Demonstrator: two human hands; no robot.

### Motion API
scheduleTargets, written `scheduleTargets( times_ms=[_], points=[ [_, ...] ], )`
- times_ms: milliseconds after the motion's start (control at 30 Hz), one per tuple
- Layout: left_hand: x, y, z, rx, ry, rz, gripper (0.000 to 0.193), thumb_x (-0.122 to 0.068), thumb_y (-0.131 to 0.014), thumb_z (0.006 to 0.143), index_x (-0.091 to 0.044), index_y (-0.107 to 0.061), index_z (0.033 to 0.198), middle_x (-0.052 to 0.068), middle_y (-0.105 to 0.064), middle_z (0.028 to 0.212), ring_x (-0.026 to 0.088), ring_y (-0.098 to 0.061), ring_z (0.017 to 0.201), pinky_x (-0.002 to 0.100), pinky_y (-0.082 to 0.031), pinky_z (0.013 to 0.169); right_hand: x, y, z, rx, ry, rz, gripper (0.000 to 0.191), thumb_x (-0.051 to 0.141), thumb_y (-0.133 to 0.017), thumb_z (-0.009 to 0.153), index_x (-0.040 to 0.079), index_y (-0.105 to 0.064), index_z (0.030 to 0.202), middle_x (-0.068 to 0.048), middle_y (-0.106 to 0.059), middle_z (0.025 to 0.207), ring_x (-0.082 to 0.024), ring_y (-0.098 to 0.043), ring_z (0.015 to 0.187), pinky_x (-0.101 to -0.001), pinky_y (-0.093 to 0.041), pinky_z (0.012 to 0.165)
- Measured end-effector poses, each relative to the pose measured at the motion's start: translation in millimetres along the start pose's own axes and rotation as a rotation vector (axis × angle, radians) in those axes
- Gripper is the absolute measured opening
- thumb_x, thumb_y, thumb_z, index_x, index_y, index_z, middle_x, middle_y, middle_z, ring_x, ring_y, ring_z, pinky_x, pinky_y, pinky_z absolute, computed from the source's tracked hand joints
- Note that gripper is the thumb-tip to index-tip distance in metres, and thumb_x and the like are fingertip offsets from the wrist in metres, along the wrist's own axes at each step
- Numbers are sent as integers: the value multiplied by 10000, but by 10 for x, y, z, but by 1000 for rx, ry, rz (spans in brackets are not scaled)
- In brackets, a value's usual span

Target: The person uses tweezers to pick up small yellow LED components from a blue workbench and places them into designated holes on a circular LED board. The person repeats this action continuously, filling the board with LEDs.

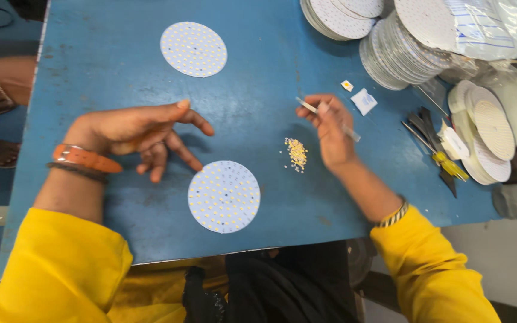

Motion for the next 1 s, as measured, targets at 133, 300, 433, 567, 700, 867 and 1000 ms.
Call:
scheduleTargets(
  times_ms=[133,300,433,567,700,867,1000],
  points=[
    [-32,-65,33,47,-29,14,912,-742,-381,795,-106,-484,1439,411,-732,1134,262,-731,473,269,-520,325,-26,-63,344,214,-50,-111,409,318,-486,1112,-44,-628,1238,-170,-700,1100,-246,-666,1095,-410,-505,1048],
    [13,-25,100,31,-45,-17,914,-741,-411,793,-70,-498,1407,417,-737,1109,266,-737,494,285,-526,325,-176,-328,-26,495,-126,70,447,347,-518,1083,-66,-624,1216,-212,-714,1089,-306,-710,1069,-449,-543,1018],
    [77,45,144,-11,-33,10,903,-732,-415,785,-67,-513,1388,386,-755,1071,257,-734,499,285,-528,326,-43,-216,-490,587,-207,117,449,333,-531,1102,-91,-643,1196,-243,-718,1065,-368,-732,1061,-497,-569,992],
    [125,101,172,-47,-21,38,884,-741,-456,799,-70,-531,1369,366,-768,1035,262,-731,497,297,-520,327,322,59,-722,225,-50,125,423,356,-505,1099,-21,-570,1278,-238,-669,1250,-374,-648,1238,-522,-475,1136],
    [168,125,192,-57,9,43,842,-714,-461,805,-87,-537,1361,334,-775,1025,247,-722,497,295,-507,329,249,-399,-1339,133,-150,426,187,140,-574,1139,-28,-553,1219,-263,-636,1288,-447,-569,1400,-603,-332,1289],
    [193,122,206,-41,19,58,771,-685,-455,836,-106,-541,1338,294,-793,1020,216,-707,472,276,-490,325,-2,-783,-1524,273,-144,98,350,336,-450,1146,26,-532,1286,-189,-617,1379,-310,-535,1407,-548,-364,1282],
    [176,107,212,-21,-30,90,739,-674,-493,841,-97,-565,1298,280,-810,1030,200,-712,447,268,-491,309,-10,-393,-1076,136,-31,91,361,336,-470,1139,11,-544,1277,-194,-633,1325,-322,-574,1361,-520,-399,1235]
  ],
)
Point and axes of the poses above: each hand's wrist, its own z-axis towards the middle knuckle, its own y-axis out of the back of the hand, x = y × z, the point moved 6 cm from there along z, towards the middle knuckle
